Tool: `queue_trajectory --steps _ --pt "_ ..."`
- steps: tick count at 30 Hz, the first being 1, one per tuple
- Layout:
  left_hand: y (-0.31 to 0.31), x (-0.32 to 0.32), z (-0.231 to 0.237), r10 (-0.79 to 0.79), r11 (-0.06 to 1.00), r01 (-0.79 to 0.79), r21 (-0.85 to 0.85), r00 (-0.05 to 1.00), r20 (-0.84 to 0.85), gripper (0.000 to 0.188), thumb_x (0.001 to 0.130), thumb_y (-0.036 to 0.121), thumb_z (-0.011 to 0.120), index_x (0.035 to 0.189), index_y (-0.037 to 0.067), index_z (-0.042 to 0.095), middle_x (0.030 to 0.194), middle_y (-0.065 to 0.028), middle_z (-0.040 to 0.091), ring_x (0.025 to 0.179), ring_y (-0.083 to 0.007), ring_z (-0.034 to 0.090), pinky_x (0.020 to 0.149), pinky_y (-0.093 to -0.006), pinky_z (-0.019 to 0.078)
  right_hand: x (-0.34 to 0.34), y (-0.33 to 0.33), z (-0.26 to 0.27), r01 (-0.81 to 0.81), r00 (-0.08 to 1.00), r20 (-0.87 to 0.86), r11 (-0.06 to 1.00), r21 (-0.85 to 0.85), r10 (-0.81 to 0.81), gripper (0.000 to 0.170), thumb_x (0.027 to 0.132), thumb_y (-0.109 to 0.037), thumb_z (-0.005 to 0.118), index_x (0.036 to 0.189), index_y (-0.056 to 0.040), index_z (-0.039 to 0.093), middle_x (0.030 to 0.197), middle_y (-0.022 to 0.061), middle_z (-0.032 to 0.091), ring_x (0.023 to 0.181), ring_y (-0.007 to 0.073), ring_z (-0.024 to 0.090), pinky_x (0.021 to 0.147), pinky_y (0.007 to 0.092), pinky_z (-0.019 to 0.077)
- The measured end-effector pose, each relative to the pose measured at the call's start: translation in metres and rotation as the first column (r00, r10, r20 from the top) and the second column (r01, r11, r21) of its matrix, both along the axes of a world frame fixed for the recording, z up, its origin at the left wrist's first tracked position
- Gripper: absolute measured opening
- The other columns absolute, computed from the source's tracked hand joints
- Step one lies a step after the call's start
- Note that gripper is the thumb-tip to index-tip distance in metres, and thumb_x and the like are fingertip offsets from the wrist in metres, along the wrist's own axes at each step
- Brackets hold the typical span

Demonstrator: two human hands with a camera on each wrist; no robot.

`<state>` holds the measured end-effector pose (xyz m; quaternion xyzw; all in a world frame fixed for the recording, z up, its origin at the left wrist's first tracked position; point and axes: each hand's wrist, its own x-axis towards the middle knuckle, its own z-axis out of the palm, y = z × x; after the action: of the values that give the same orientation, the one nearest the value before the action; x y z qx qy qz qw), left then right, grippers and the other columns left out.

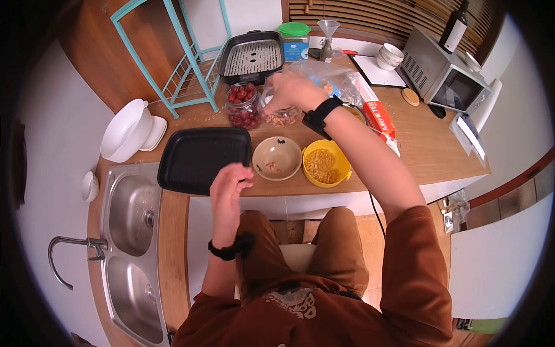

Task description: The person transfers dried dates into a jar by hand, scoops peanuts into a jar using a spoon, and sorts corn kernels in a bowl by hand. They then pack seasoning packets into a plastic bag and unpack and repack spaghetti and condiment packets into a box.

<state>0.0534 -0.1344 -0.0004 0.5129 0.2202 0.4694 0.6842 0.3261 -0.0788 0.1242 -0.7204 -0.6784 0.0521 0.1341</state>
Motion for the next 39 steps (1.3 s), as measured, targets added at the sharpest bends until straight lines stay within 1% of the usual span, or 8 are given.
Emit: queue_trajectory --steps 4,6,9,17,25,35,38,39 --pt "0.005 -0.029 -0.010 0.019 0.973 0.039 0.230 0.969 -0.245 0.011 0.097 0.007 0.060 0.091 0.000 0.065 0.089 -0.0069 0.068 0.082 -0.0158 0.063 0.078 -0.0272 0.0469 0.015 0.013 -0.032 0.108 0.994 -0.016 0.991 -0.077 -0.110 0.082 0.061 -0.044 0.083 0.126 0.0032 0.065 0.118 0.0253 0.069 0.110 0.0373 0.067 0.096 0.0406 0.0535" --pt "0.003 -0.033 -0.003 0.257 0.826 0.001 0.563 0.889 -0.378 0.012 0.090 0.002 0.067 0.080 0.000 0.060 0.073 -0.0058 0.064 0.072 -0.0153 0.058 0.072 -0.0265 0.0432 0.018 0.018 -0.045 0.140 0.990 0.005 0.984 -0.114 -0.140 0.083 0.062 -0.045 0.083 0.126 0.0033 0.065 0.120 0.0251 0.069 0.111 0.0370 0.067 0.096 0.0406 0.0535" --pt "0.004 -0.033 -0.003 0.360 0.712 0.015 0.702 0.851 -0.383 0.012 0.083 0.003 0.073 0.080 0.002 0.061 0.068 -0.0088 0.060 0.066 -0.0214 0.059 0.069 -0.0339 0.0438 0.019 0.023 -0.062 0.197 0.980 0.005 0.968 -0.158 -0.198 0.084 0.062 -0.048 0.083 0.126 0.0031 0.065 0.121 0.0246 0.068 0.112 0.0367 0.067 0.096 0.0404 0.0535" --pt "-0.006 -0.029 -0.013 0.340 0.775 -0.085 0.626 0.891 -0.300 0.018 0.086 0.001 0.071 0.076 -0.002 0.056 0.067 -0.0083 0.058 0.061 -0.0235 0.053 0.057 -0.0322 0.0402 0.018 0.027 -0.091 0.197 0.980 0.003 0.977 -0.082 -0.198 0.069 0.061 -0.049 0.081 0.104 0.0045 0.073 0.112 0.0279 0.069 0.106 0.0393 0.068 0.092 0.0421 0.0559" --pt "-0.007 -0.043 -0.026 0.382 0.724 -0.069 0.686 0.869 -0.316 0.037 0.095 -0.001 0.059 0.065 -0.002 0.038 0.056 -0.0126 0.038 0.053 -0.0253 0.036 0.053 -0.0374 0.0302 0.019 0.014 -0.084 0.199 0.979 -0.007 0.973 -0.118 -0.201 0.081 0.068 -0.054 0.079 0.128 -0.0001 0.065 0.121 0.0279 0.065 0.114 0.0391 0.063 0.099 0.0431 0.0515" --pt "-0.021 -0.038 -0.030 0.312 0.819 -0.038 0.573 0.867 -0.389 0.038 0.095 0.002 0.062 0.066 -0.002 0.038 0.057 -0.0106 0.037 0.052 -0.0204 0.032 0.050 -0.0352 0.0265 0.088 -0.177 0.015 0.401 0.891 -0.275 0.910 0.101 -0.362 0.066 0.084 -0.045 0.078 0.128 0.0033 0.064 0.109 0.0159 0.072 0.088 0.0196 0.066 0.077 0.0332 0.0546" --pt "-0.028 -0.029 -0.028 0.287 0.817 -0.020 0.576 0.881 -0.376 0.035 0.092 0.002 0.066 0.067 -0.003 0.043 0.058 -0.0102 0.041 0.052 -0.0191 0.035 0.050 -0.0333 0.0280 0.081 -0.228 -0.006 0.473 0.874 -0.234 0.855 0.215 -0.425 0.050 0.085 -0.037 0.079 0.113 0.0033 0.071 0.096 0.0151 0.074 0.080 0.0188 0.066 0.071 0.0329 0.0536" --pt "-0.030 -0.028 -0.029 0.268 0.819 0.006 0.574 0.881 -0.391 0.032 0.091 0.001 0.067 0.068 -0.004 0.046 0.059 -0.0103 0.043 0.052 -0.0186 0.037 0.050 -0.0324 0.0297 0.078 -0.243 -0.020 0.494 0.863 -0.227 0.848 0.194 -0.451 0.051 0.082 -0.037 0.080 0.113 0.0029 0.071 0.091 0.0189 0.073 0.083 0.0280 0.071 0.073 0.0380 0.0560"
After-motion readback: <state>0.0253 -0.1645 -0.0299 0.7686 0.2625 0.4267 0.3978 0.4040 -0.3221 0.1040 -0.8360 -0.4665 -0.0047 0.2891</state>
